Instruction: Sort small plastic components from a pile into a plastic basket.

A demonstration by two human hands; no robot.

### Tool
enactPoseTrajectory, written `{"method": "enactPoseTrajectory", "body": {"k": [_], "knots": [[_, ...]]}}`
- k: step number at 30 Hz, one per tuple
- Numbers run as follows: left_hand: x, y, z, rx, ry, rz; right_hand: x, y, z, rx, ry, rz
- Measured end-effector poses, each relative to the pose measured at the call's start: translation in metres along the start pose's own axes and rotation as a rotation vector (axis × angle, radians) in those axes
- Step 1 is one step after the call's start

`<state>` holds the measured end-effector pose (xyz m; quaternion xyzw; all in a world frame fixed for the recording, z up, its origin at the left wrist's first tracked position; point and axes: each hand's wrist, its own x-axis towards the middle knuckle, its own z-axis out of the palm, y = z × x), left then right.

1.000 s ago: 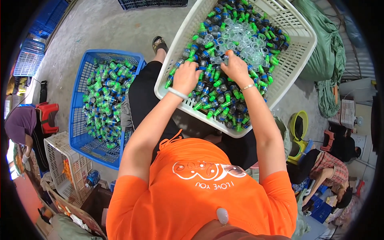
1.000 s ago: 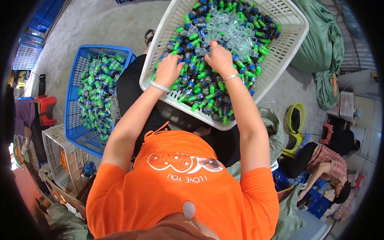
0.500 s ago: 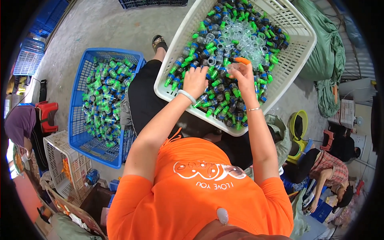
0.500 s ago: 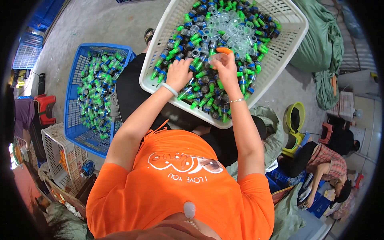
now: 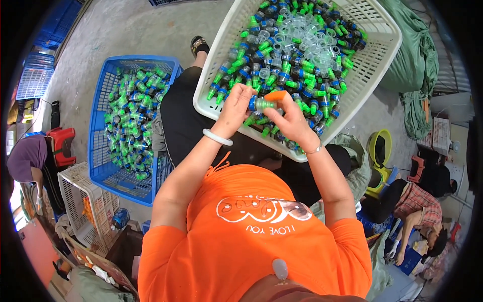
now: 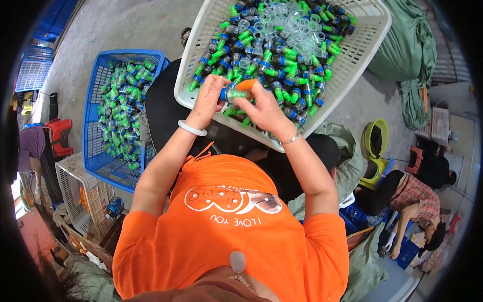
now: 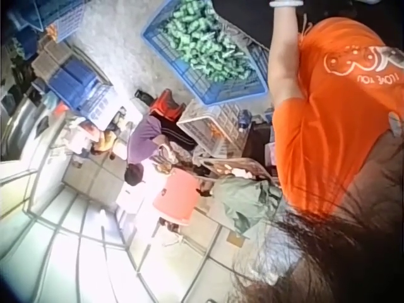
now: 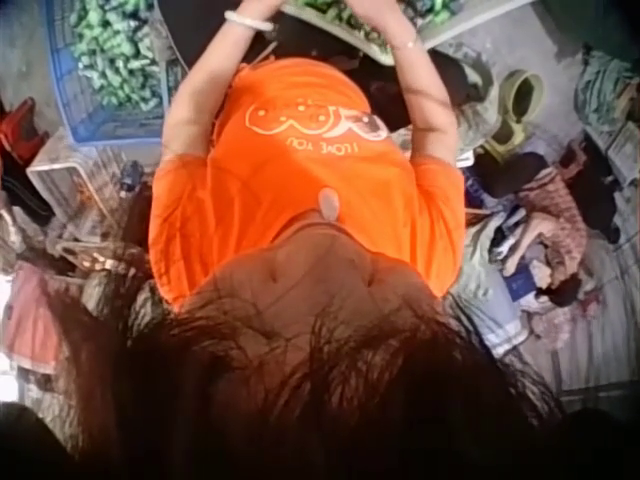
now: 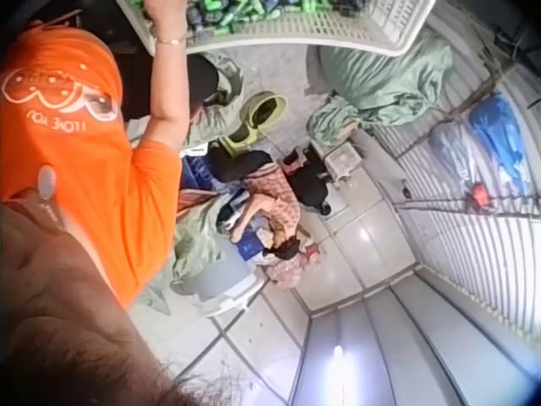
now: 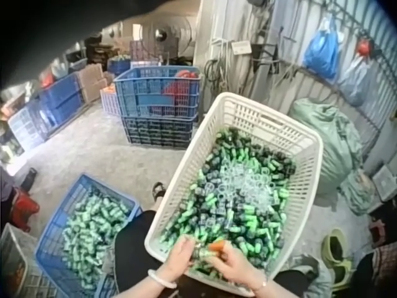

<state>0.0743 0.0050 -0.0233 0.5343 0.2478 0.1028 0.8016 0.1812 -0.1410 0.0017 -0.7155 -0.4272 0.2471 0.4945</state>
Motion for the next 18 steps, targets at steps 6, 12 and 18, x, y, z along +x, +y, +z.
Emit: {"method": "enactPoseTrajectory", "body": {"k": [6,12,18], "knots": [[-0.016,0.004,-0.001,0.129,-0.045,0.043,-0.004,-0.031,-0.015,-0.558,-0.104,-0.342],[-0.029,0.009,0.004,0.424,0.051,0.501,-0.013,-0.025,-0.006,-0.355,-0.157,-0.109],[-0.051,-0.001,-0.029,0.626,0.102,0.517,-0.010,-0.035,0.027,0.033,-0.273,0.296]]}}
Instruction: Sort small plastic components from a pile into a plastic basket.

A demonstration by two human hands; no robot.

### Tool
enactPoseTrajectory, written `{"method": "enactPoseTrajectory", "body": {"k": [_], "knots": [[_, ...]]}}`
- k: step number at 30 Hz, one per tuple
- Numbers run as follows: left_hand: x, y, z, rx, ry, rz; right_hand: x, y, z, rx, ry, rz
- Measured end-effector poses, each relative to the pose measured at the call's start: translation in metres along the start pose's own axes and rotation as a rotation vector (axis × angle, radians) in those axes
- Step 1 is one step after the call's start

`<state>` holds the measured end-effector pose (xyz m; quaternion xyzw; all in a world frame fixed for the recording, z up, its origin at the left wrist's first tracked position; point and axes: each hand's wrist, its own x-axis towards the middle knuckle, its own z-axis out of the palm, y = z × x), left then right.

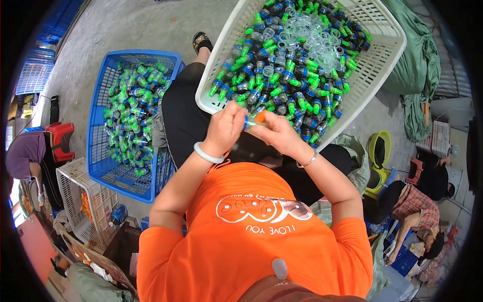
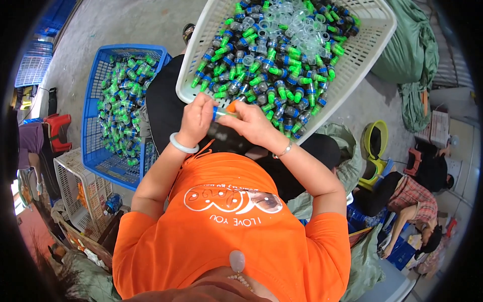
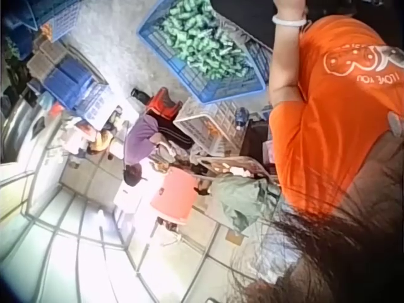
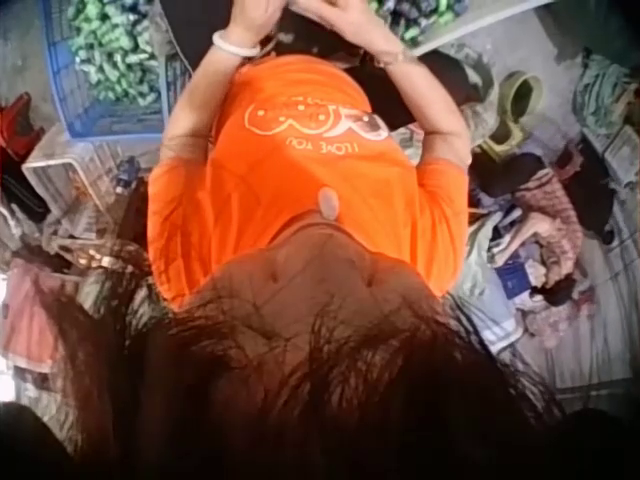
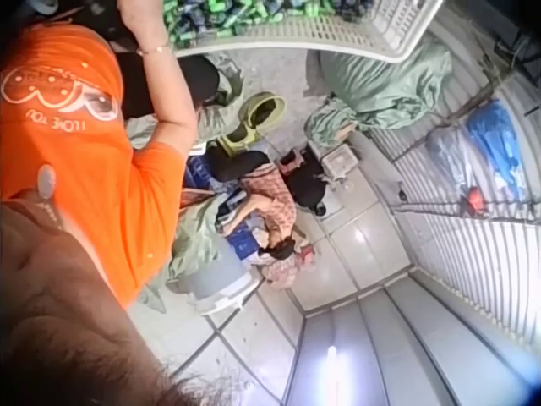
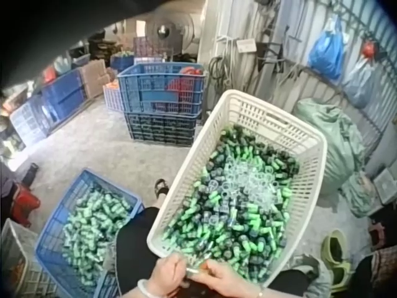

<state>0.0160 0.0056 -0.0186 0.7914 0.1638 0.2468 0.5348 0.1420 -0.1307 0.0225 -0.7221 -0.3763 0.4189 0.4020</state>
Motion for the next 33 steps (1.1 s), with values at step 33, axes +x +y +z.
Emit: {"method": "enactPoseTrajectory", "body": {"k": [33], "knots": [[0.040,-0.073,0.033,-0.429,-0.192,-0.398,0.065,0.066,-0.023,0.459,0.467,-0.273]]}}
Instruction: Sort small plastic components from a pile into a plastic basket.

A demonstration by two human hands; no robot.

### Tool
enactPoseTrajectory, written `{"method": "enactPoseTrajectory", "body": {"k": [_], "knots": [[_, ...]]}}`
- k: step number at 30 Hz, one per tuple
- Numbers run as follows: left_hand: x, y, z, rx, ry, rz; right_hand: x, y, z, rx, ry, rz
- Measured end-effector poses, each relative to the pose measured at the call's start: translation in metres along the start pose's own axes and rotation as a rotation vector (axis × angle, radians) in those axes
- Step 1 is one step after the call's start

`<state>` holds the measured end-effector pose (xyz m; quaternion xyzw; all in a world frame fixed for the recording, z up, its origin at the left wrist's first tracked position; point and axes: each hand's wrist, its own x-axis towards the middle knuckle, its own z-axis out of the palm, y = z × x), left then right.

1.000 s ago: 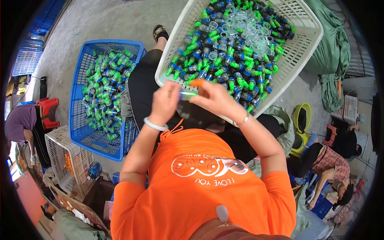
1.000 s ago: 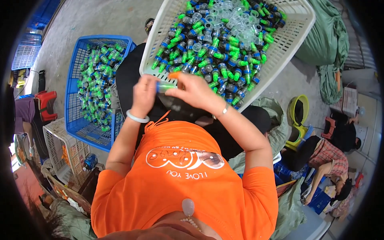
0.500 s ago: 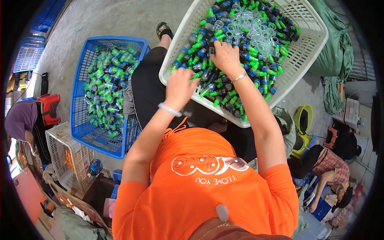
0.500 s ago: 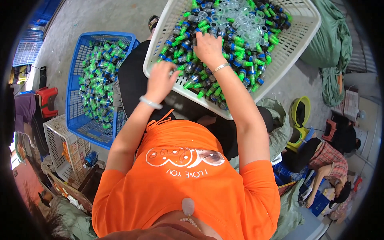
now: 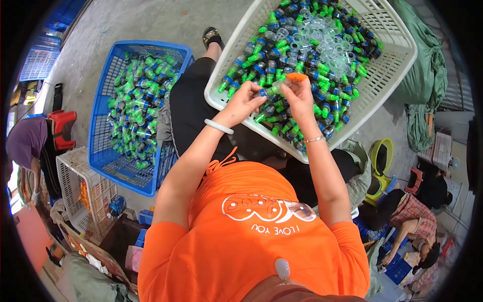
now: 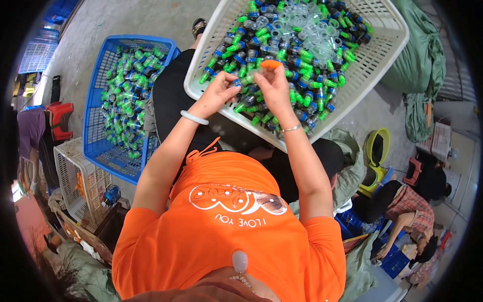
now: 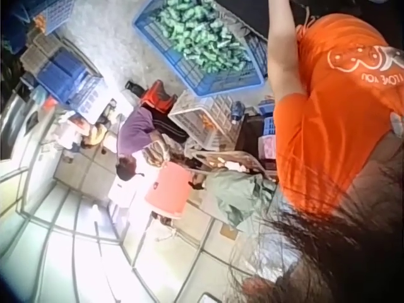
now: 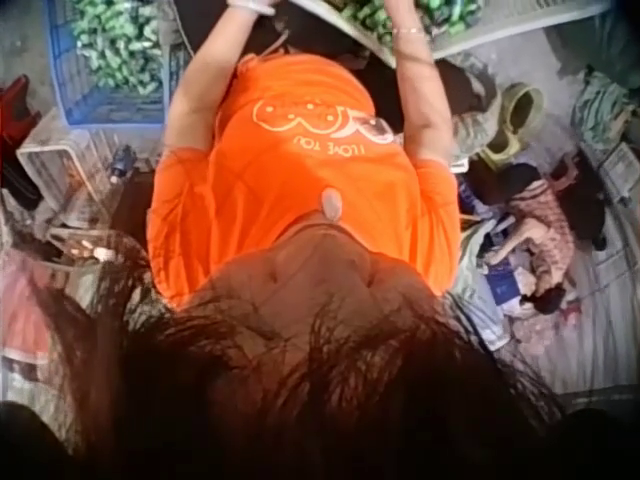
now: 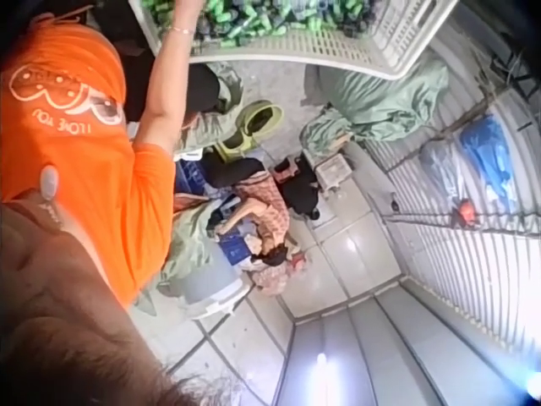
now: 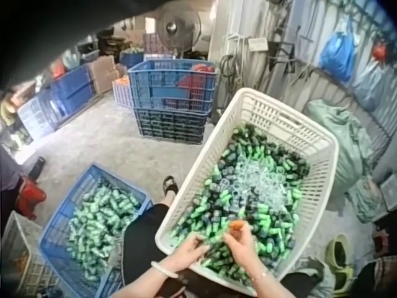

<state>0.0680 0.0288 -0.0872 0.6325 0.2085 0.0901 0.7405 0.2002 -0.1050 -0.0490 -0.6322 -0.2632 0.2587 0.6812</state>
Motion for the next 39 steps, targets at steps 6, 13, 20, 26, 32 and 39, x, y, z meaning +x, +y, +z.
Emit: {"method": "enactPoseTrajectory", "body": {"k": [6,13,20,26,32,39], "knots": [[-0.025,0.027,-0.001,-0.245,-0.159,0.048,-0.027,-0.036,0.015,-0.092,-0.222,0.093],[-0.054,0.055,0.014,0.213,-0.101,0.377,-0.036,-0.057,-0.010,0.124,-0.496,0.386],[-0.067,0.054,-0.009,0.144,-0.051,0.305,-0.043,-0.070,0.030,-0.348,-0.405,0.131],[-0.079,0.064,-0.012,0.151,-0.143,0.247,-0.041,-0.071,0.024,-0.624,-0.510,-0.037],[-0.101,0.045,-0.026,0.046,0.011,0.164,-0.039,-0.079,0.043,-0.612,-0.608,0.147],[-0.134,0.025,-0.145,0.718,0.944,0.188,0.038,-0.050,-0.090,-1.434,0.182,-0.461]]}}
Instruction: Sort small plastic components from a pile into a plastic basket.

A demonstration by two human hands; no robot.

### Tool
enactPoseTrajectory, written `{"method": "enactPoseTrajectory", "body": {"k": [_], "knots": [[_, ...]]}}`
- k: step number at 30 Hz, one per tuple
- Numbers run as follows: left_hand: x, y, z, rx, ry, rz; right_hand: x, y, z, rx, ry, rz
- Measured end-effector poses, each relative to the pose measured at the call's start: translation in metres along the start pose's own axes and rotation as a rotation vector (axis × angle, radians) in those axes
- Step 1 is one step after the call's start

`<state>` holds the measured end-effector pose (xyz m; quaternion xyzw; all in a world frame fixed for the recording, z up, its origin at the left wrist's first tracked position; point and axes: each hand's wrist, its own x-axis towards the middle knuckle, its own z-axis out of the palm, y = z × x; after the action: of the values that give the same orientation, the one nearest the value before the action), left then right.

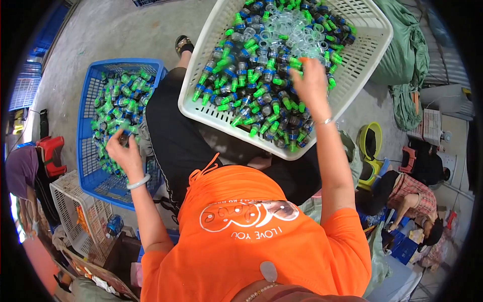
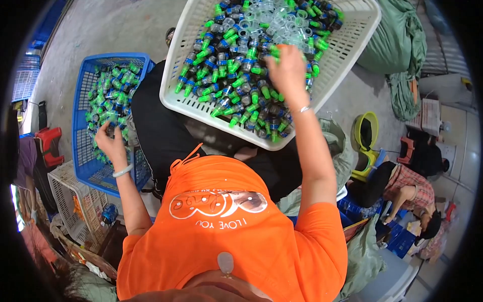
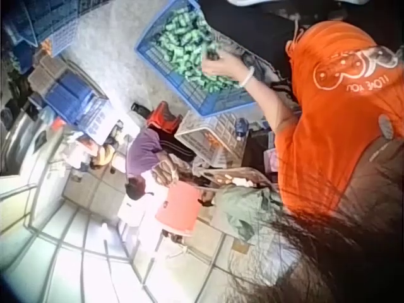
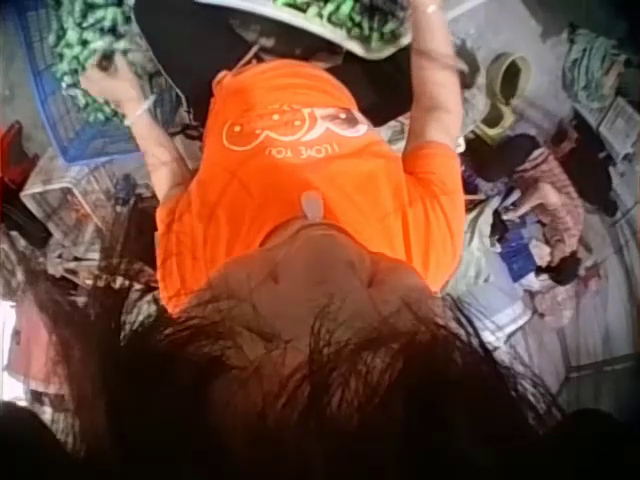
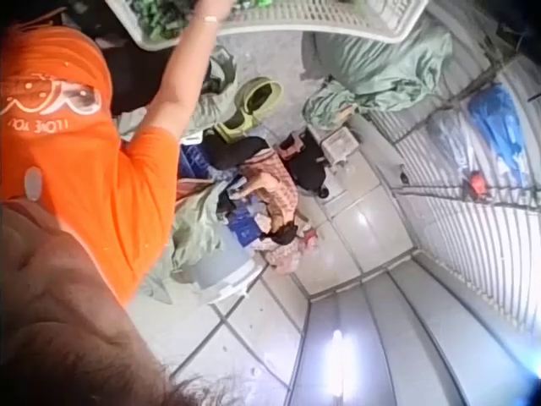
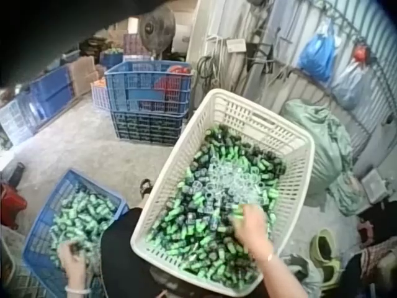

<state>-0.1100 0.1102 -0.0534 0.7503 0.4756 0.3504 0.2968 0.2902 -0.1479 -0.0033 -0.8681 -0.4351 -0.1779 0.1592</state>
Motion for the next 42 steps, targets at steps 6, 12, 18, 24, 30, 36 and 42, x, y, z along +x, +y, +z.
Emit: {"method": "enactPoseTrajectory", "body": {"k": [6,12,18,24,30,36,42], "knots": [[-0.014,0.068,0.054,0.038,-0.306,0.224,0.017,0.037,0.023,-0.187,-0.273,0.248],[-0.053,0.133,0.186,-0.193,-0.538,0.441,0.012,0.004,0.067,0.048,-0.135,0.108],[-0.046,0.125,0.244,-0.055,-0.691,0.300,0.020,-0.020,0.029,0.186,-0.302,0.294],[-0.026,0.119,0.208,-0.337,-0.781,-0.077,-0.003,-0.019,0.004,0.497,-0.171,0.130],[-0.030,0.137,0.156,-1.191,-0.877,-0.626,-0.023,-0.084,-0.010,1.033,-0.349,0.315],[-0.030,0.145,0.138,-0.890,-0.993,-0.610,-0.021,-0.106,0.000,0.998,-0.381,0.239],[-0.041,0.139,0.153,-0.595,-0.610,-0.247,-0.033,-0.137,-0.001,0.718,-0.173,-0.008]]}}
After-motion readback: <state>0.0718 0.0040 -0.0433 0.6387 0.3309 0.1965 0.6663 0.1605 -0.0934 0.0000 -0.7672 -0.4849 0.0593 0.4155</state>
